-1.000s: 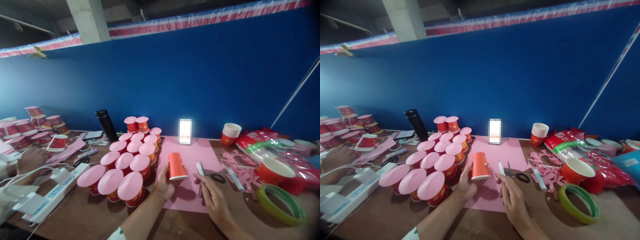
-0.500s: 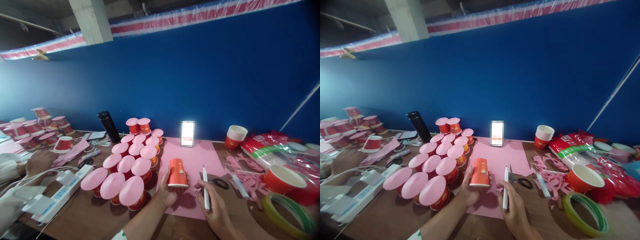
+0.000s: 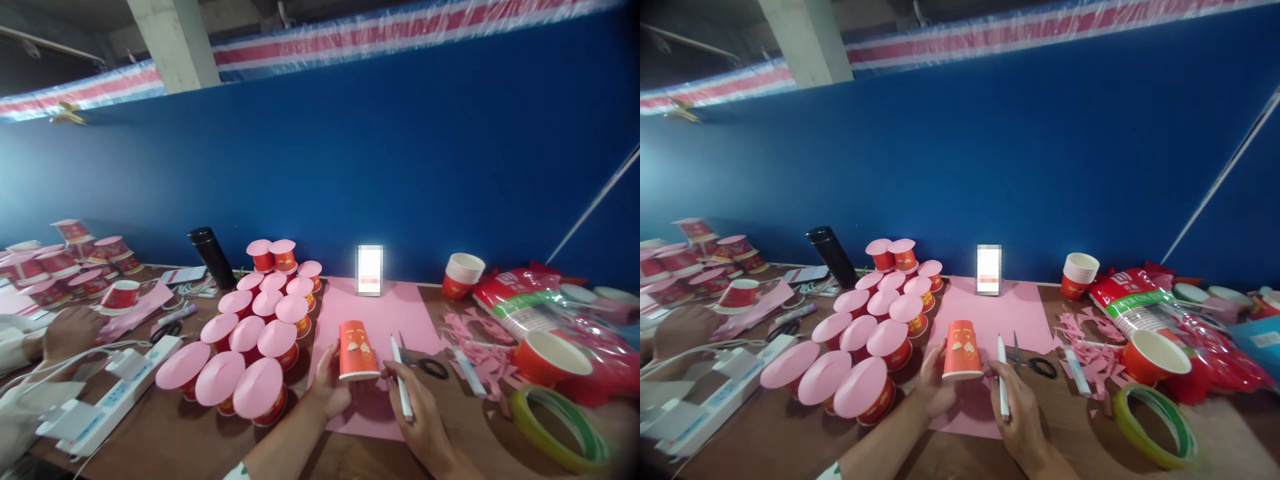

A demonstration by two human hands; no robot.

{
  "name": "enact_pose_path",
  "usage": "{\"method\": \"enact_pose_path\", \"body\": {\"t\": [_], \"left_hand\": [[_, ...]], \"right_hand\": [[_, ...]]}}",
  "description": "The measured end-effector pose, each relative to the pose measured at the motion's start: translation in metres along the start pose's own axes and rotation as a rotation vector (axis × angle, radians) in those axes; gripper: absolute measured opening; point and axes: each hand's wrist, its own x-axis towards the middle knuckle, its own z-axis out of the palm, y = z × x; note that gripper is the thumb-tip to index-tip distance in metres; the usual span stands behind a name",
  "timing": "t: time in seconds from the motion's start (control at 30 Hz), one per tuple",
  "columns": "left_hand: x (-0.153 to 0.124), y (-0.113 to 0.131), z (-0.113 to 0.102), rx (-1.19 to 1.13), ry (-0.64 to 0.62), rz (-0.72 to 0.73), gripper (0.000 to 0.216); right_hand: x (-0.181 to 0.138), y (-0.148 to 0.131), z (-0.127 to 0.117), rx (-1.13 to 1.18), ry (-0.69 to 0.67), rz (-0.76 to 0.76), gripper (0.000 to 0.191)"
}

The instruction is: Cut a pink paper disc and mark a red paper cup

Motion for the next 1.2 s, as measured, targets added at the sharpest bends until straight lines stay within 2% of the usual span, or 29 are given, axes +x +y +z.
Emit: {"method": "enact_pose_path", "body": {"t": [0.1, 0.2, 0.27, 0.4, 0.5, 0.67, 0.9, 1.03, 1.2], "left_hand": [[0.001, -0.001, -0.001, 0.048, 0.014, 0.027, 0.048], [0.0, -0.004, 0.0, 0.089, 0.149, 0.094, 0.042], [0.0, -0.007, 0.0, 0.142, 0.195, 0.104, 0.043], [-0.002, -0.013, -0.001, 0.233, 0.079, 0.145, 0.041], [-0.003, -0.014, 0.001, 0.226, 0.032, 0.103, 0.045], [-0.004, -0.013, 0.002, 0.187, 0.025, 0.114, 0.04], [-0.006, -0.018, -0.003, 0.273, -0.013, 0.122, 0.036], [-0.007, -0.019, -0.004, 0.301, -0.046, 0.169, 0.031], [-0.007, -0.018, -0.006, 0.308, -0.033, 0.166, 0.037]], "right_hand": [[0.001, -0.001, -0.001, -0.036, 0.051, -0.016, 0.025], [-0.001, -0.002, -0.002, -0.043, 0.076, -0.047, 0.03], [-0.002, -0.002, -0.003, -0.037, 0.062, -0.092, 0.03], [-0.002, -0.003, -0.003, -0.055, 0.032, -0.152, 0.023], [-0.002, -0.003, -0.002, -0.068, 0.028, -0.157, 0.021], [-0.001, -0.003, -0.004, -0.11, 0.099, -0.13, 0.018], [-0.001, -0.004, -0.008, -0.13, 0.13, -0.05, 0.016], [-0.002, -0.004, -0.007, -0.129, 0.149, -0.074, 0.016], [-0.004, -0.003, -0.004, -0.126, 0.111, -0.095, 0.018]]}}
